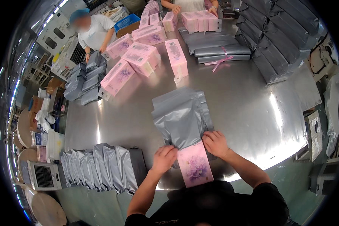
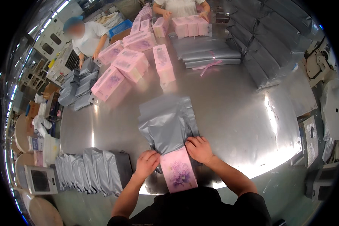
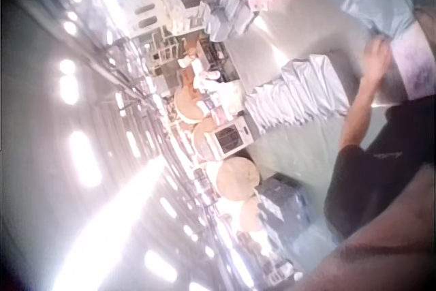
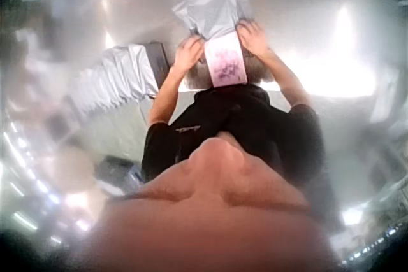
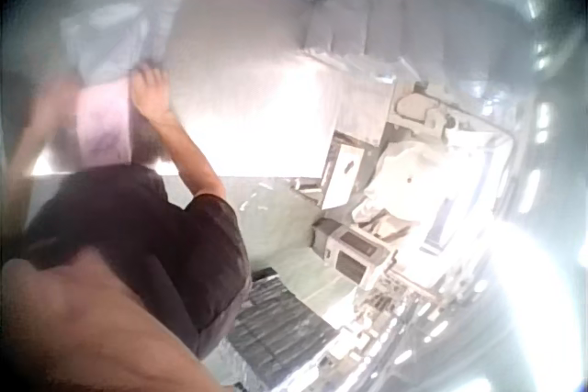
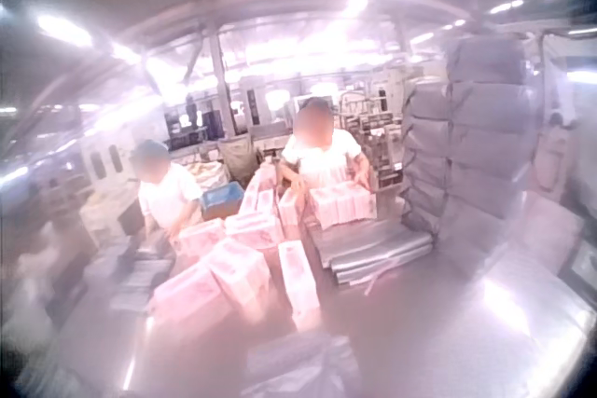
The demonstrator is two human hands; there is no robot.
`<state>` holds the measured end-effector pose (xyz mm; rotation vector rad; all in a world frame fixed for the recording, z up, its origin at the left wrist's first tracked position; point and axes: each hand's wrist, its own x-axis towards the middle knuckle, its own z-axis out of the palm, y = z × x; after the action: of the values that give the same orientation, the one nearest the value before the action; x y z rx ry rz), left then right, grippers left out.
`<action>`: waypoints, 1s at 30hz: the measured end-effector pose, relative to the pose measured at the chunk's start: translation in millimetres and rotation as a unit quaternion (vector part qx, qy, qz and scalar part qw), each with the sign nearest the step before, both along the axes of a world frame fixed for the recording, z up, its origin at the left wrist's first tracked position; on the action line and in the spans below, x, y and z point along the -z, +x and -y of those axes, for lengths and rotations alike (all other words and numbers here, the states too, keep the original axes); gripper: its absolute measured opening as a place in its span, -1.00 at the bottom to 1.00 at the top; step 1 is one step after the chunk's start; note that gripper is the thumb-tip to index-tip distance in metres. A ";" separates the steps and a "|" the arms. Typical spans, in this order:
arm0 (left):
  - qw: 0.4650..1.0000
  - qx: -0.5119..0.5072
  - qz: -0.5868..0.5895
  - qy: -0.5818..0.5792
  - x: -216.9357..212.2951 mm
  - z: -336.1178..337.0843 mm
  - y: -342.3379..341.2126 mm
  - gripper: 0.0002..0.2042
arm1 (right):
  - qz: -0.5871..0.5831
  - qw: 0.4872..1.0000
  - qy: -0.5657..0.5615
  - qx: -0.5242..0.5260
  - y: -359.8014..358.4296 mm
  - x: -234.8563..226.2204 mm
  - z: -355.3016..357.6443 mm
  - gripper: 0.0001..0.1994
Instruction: The person places pink boxes into grey poly mailers on a stainless steel table, seals each mailer, and stacks the finished packages. The person then walks through the warehouse area.
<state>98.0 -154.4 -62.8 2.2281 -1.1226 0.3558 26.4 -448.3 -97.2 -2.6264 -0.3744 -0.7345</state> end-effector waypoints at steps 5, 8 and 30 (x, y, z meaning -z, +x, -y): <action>0.951 -0.108 -0.280 -0.071 14.8 3.3 -16.3 -0.65 | 0.006 1.000 0.012 0.004 0.1 22.6 -1.8 -0.74; 0.936 -0.221 -0.266 -0.064 41.8 15.5 -12.0 -0.66 | -0.067 0.998 -0.006 0.007 11.2 23.4 -5.7 -0.76; 0.719 -0.250 -0.585 -0.280 99.2 -4.2 -133.3 -0.90 | -0.220 0.969 0.042 -0.105 -106.8 -19.2 -79.9 -0.79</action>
<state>-35.3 -150.2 -161.9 1.5871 0.2740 -0.4517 -80.5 -368.4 -77.9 -2.5223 -0.4664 -0.0875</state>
